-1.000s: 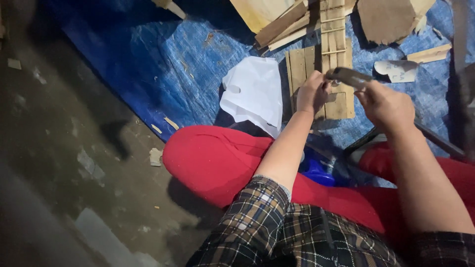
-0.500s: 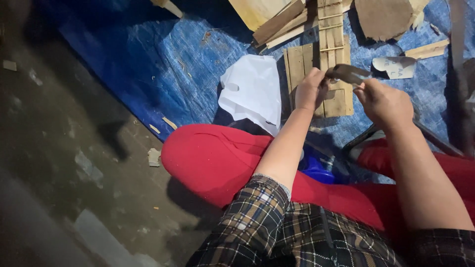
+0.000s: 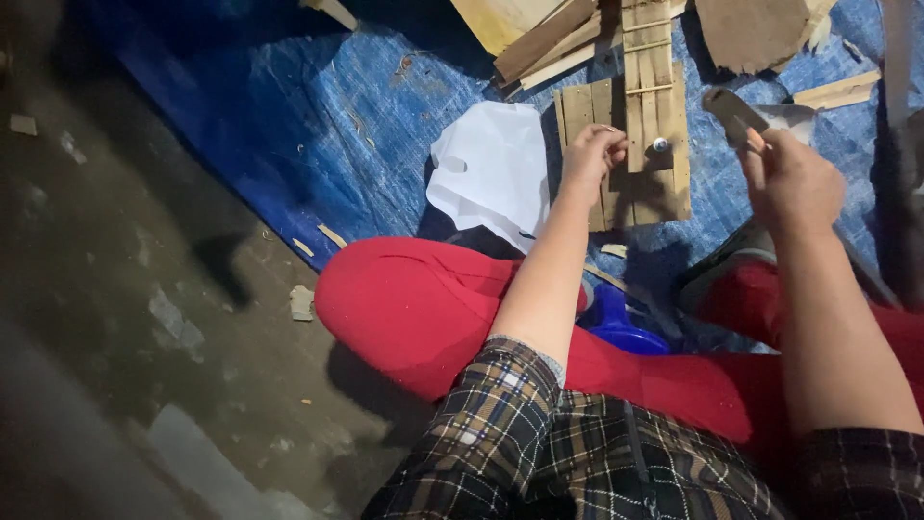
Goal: The person is assembling a wooden stringed instrument by hammering small metal pins into the neck piece.
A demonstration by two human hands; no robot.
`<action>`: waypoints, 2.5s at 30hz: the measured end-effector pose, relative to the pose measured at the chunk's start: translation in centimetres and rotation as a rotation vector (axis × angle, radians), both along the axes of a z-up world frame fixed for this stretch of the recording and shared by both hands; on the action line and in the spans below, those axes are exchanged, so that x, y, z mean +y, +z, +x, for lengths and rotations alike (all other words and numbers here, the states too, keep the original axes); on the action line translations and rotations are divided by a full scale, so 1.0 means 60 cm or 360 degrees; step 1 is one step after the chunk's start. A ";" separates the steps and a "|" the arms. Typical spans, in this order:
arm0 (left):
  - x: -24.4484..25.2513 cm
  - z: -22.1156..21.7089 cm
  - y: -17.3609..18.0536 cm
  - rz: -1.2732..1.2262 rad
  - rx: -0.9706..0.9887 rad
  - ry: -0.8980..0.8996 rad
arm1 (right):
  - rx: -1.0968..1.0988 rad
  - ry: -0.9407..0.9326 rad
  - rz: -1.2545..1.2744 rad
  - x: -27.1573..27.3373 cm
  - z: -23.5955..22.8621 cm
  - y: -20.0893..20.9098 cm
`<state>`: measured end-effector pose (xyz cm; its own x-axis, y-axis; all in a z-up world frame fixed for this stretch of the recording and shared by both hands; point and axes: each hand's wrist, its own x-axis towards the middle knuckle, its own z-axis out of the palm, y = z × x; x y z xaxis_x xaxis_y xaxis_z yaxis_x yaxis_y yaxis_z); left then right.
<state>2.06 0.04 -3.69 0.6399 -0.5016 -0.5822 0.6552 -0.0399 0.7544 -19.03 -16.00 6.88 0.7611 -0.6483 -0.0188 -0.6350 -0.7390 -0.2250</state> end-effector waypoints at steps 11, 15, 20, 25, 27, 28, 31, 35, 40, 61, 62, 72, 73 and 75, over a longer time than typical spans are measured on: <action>0.024 0.037 -0.050 -0.1028 0.0897 0.0268 | 0.0414 -0.0376 0.0149 -0.021 -0.086 -0.150; 0.020 0.036 -0.032 -0.0990 0.0919 0.0224 | 0.0292 -0.0342 0.0238 -0.021 -0.098 -0.191; 0.007 0.032 -0.008 -0.1021 0.0894 0.0137 | 0.0296 -0.0419 0.0161 -0.011 -0.016 -0.117; -0.013 0.024 0.018 -0.1069 0.0867 -0.0015 | -0.0612 0.0128 0.0322 0.045 0.124 0.022; -0.031 0.009 0.002 -0.0936 0.0791 -0.0054 | -0.0664 0.0266 0.0153 0.056 0.137 -0.002; -0.038 0.001 -0.006 -0.0799 0.0716 -0.0082 | -0.0711 0.0407 -0.0010 0.065 0.144 -0.015; -0.059 -0.019 -0.033 -0.0796 0.0751 0.0016 | -0.0754 0.0337 -0.0129 0.082 0.144 -0.009; -0.049 -0.008 0.076 -0.0732 0.0702 0.0009 | -0.0629 0.0141 0.0458 0.053 0.123 -0.034; -0.052 0.025 0.049 -0.0193 0.0235 -0.0321 | -0.1317 -0.0994 0.2222 0.025 0.123 0.003; -0.064 0.000 0.122 0.0414 -0.1078 -0.0614 | -0.1439 -0.2130 0.1060 -0.198 -0.155 -0.146; -0.062 0.007 0.115 0.0413 -0.1074 -0.0622 | -0.1437 -0.2139 0.1057 -0.233 -0.197 -0.229; -0.024 0.023 -0.031 0.0742 -0.0388 -0.0304 | -0.1912 -0.1984 0.1329 -0.189 -0.104 -0.143; -0.024 0.023 -0.043 0.0630 0.0032 -0.0262 | -0.1938 -0.1791 0.1647 -0.169 -0.068 -0.136; -0.012 0.016 -0.046 0.0527 0.0135 -0.0282 | -0.1763 -0.1603 0.1810 -0.114 0.001 -0.086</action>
